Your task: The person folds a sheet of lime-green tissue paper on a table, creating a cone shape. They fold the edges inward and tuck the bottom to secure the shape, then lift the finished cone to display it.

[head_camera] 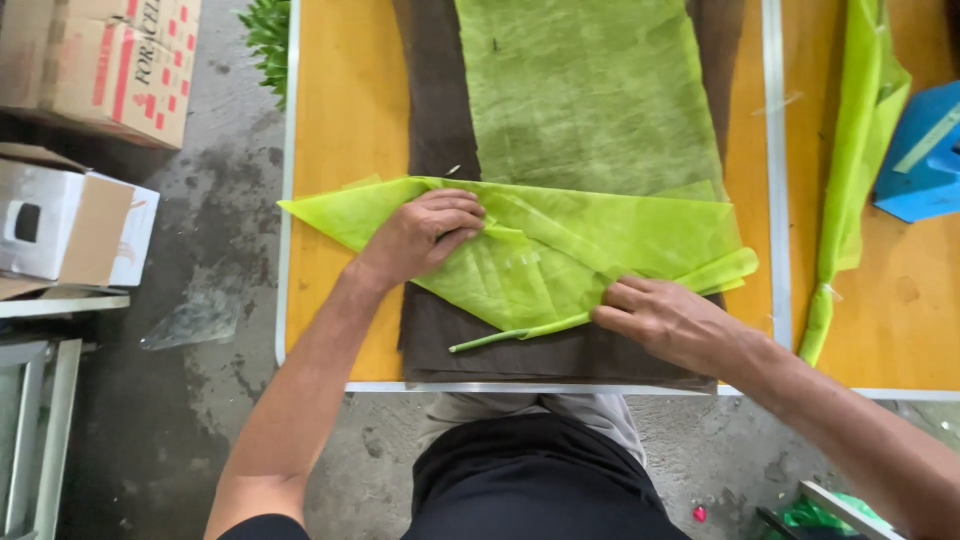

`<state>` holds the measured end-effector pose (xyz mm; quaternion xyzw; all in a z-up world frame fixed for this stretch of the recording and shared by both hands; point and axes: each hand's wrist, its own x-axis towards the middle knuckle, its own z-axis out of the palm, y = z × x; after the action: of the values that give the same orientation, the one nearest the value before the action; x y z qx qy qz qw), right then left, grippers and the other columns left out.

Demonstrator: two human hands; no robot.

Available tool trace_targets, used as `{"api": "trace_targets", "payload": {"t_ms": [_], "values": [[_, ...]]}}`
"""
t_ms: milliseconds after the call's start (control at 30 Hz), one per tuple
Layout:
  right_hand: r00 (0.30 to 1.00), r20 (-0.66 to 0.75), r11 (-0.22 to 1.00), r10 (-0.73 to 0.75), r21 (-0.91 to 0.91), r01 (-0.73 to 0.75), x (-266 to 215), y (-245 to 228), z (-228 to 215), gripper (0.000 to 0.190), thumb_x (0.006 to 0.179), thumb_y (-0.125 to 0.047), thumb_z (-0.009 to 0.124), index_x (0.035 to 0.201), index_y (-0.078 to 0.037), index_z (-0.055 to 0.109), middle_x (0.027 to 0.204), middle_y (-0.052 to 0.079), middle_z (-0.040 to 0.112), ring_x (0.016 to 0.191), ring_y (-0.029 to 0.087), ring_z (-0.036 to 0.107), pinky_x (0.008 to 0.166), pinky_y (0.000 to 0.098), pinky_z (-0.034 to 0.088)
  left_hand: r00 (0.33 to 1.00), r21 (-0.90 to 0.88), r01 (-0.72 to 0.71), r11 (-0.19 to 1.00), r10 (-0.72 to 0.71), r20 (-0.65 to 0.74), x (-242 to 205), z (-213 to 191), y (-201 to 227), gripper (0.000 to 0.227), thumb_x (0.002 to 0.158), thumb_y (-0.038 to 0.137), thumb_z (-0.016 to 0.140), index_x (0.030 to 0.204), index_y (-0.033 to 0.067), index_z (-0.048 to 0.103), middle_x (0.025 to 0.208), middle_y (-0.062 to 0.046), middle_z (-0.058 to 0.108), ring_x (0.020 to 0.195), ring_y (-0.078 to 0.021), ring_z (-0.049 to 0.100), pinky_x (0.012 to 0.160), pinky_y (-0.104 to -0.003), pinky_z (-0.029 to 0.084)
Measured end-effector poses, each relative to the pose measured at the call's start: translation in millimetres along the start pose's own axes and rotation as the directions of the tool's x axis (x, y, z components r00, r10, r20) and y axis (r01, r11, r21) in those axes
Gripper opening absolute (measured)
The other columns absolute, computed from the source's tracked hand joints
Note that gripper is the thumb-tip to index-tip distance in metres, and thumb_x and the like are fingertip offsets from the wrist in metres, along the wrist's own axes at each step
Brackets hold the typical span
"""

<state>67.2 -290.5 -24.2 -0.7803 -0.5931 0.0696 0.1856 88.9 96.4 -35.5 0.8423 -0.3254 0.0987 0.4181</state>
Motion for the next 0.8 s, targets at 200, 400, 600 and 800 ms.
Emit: {"api": "trace_targets", "payload": {"t_ms": [200, 400, 600, 800], "values": [[0.996, -0.088, 0.982, -0.029, -0.188, 0.012, 16.7, -18.7, -15.9, 0.03, 0.108, -0.012, 0.035, 0.106, -0.003, 0.064, 0.09, 0.011, 0.06, 0.087, 0.03, 0.063, 0.073, 0.0384, 0.051, 1.0, -0.03, -0.013, 0.999, 0.012, -0.021, -3.1, 3.2, -4.7, 0.007, 0.095, 0.005, 0.071, 0.1, 0.0032, 0.076, 0.107, -0.013, 0.077, 0.112, -0.0334, 0.07, 0.1, -0.044, 0.056], [0.994, -0.111, 0.98, 0.019, -0.193, -0.04, 10.4, -16.8, -4.3, 0.029, 0.105, -0.007, 0.038, 0.112, -0.003, 0.065, 0.096, 0.012, 0.058, 0.089, 0.032, 0.062, 0.075, 0.0403, 0.051, 1.0, -0.018, -0.025, 1.0, 0.024, -0.019, -5.4, 6.0, -11.1, 0.007, 0.096, 0.006, 0.072, 0.101, 0.0034, 0.076, 0.107, -0.012, 0.077, 0.114, -0.032, 0.07, 0.101, -0.042, 0.055], [0.994, -0.107, 0.975, -0.006, -0.219, -0.018, 8.7, -12.3, 0.8, 0.027, 0.105, -0.005, 0.039, 0.118, -0.003, 0.063, 0.095, 0.014, 0.059, 0.089, 0.033, 0.064, 0.076, 0.0406, 0.053, 1.0, -0.026, 0.007, 1.0, -0.007, -0.015, -6.6, 5.8, -9.0, 0.007, 0.096, 0.006, 0.072, 0.101, 0.0036, 0.077, 0.107, -0.011, 0.077, 0.114, -0.0308, 0.07, 0.102, -0.042, 0.054], [0.992, -0.081, 0.958, -0.1, -0.278, 0.074, 11.9, -7.8, -6.6, 0.026, 0.104, -0.007, 0.043, 0.113, -0.01, 0.067, 0.097, 0.013, 0.061, 0.094, 0.031, 0.064, 0.08, 0.0398, 0.051, 1.0, -0.019, 0.009, 1.0, -0.009, 0.02, -6.7, 3.5, -10.5, 0.009, 0.099, 0.009, 0.07, 0.104, 0.0047, 0.076, 0.11, -0.01, 0.076, 0.117, -0.029, 0.068, 0.104, -0.041, 0.053]]}}
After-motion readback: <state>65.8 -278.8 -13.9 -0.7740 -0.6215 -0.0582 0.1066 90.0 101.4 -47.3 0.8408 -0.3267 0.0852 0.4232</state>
